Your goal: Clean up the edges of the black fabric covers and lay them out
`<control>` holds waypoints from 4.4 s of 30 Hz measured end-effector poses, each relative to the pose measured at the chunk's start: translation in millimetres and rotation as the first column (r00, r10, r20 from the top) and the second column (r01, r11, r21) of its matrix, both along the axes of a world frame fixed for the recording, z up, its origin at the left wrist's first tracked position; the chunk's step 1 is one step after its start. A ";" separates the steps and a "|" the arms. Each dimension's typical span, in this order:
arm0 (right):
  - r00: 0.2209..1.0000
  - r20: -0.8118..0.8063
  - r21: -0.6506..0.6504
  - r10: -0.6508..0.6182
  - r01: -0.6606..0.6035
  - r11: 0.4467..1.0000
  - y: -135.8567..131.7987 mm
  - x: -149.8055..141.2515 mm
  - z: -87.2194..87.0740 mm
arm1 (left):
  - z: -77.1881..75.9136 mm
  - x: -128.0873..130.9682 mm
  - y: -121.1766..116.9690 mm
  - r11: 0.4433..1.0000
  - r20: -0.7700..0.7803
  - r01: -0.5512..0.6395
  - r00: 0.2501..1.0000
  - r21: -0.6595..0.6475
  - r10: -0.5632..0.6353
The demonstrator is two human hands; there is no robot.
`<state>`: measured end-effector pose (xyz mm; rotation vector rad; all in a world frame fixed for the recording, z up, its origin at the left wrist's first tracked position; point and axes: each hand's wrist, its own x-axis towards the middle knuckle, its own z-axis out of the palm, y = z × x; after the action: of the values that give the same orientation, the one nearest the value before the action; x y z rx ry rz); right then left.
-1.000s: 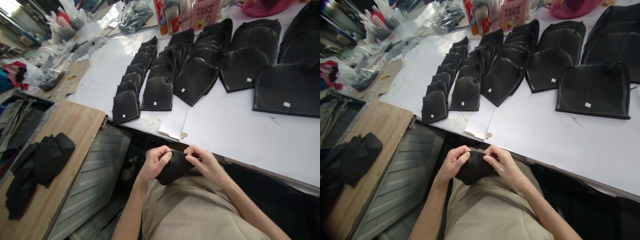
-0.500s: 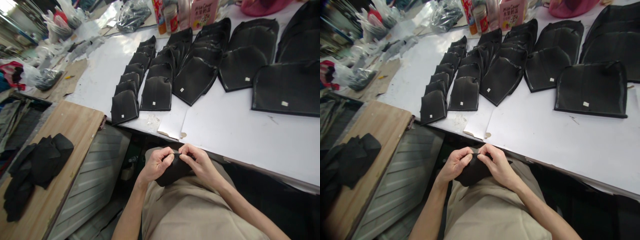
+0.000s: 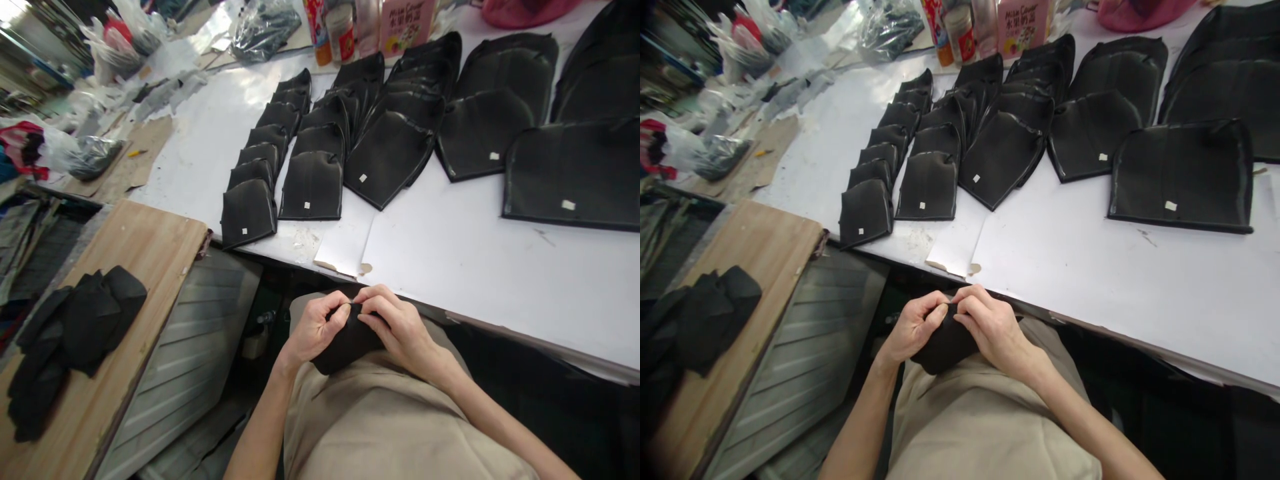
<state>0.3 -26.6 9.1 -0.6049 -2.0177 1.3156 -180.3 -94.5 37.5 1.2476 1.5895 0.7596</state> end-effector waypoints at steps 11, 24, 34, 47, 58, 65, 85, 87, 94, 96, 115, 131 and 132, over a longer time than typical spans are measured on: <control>0.994 -0.078 -0.428 -0.075 0.035 0.903 -4.3 -2.2 -9.8 | -1.4 2.2 2.7 0.997 -0.011 0.068 0.998 0.041 -0.067; 0.999 0.006 -0.282 0.039 -0.035 0.959 4.5 0.9 -4.1 | -9.0 5.9 4.5 0.995 -0.078 0.086 0.994 0.055 -0.081; 0.993 -0.007 -0.433 -0.117 0.102 0.896 7.7 14.5 -12.2 | -10.9 0.9 -6.7 0.998 -0.084 -0.006 0.996 0.056 0.010; 0.998 0.057 -0.404 0.001 0.022 0.914 5.4 11.3 -14.4 | -11.5 3.8 -6.2 0.995 -0.111 0.041 0.993 0.087 -0.031; 0.998 0.058 -0.418 -0.024 0.046 0.907 -1.1 0.6 -9.9 | -15.8 9.5 -4.2 0.989 -0.177 0.077 0.983 0.123 -0.054; 0.995 0.096 -0.502 -0.033 0.077 0.861 -1.1 7.6 -18.8 | -13.4 8.5 -5.1 0.993 -0.195 0.034 0.981 0.117 -0.011; 0.999 -0.003 -0.455 -0.033 0.028 0.890 -4.2 6.0 -17.7 | -17.5 10.5 -3.8 0.983 -0.243 0.105 0.968 0.148 -0.067; 0.998 -0.052 -0.482 -0.037 0.007 0.876 -5.3 3.6 -18.0 | -19.1 10.2 -3.8 0.981 -0.253 0.129 0.963 0.148 -0.088; 0.998 -0.069 -0.551 0.004 -0.041 0.834 -1.3 5.5 -21.3 | -21.0 8.4 -4.6 0.991 -0.180 0.086 0.981 0.100 -0.066; 0.999 -0.043 -0.542 0.000 -0.024 0.840 -1.0 4.9 -19.8 | -19.4 8.7 -4.2 0.995 -0.147 0.057 0.988 0.081 -0.045; 0.994 0.092 -0.436 0.055 -0.010 0.900 1.3 -6.4 -3.1 | -4.1 -7.0 -2.5 0.994 0.046 0.093 0.995 -0.062 -0.090; 0.994 0.097 -0.591 -0.044 0.093 0.801 35.5 36.9 -22.3 | -16.0 -36.7 -25.2 0.926 0.387 -0.370 0.846 -0.072 0.368; 0.994 0.093 -0.608 -0.065 0.108 0.786 34.1 36.3 -24.2 | -16.6 -36.7 -25.4 0.921 0.386 -0.382 0.841 -0.075 0.380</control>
<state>36.6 7.4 -15.1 -1.0307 -1.5541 1.9274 -217.0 -119.9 20.9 0.7164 1.5068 1.1873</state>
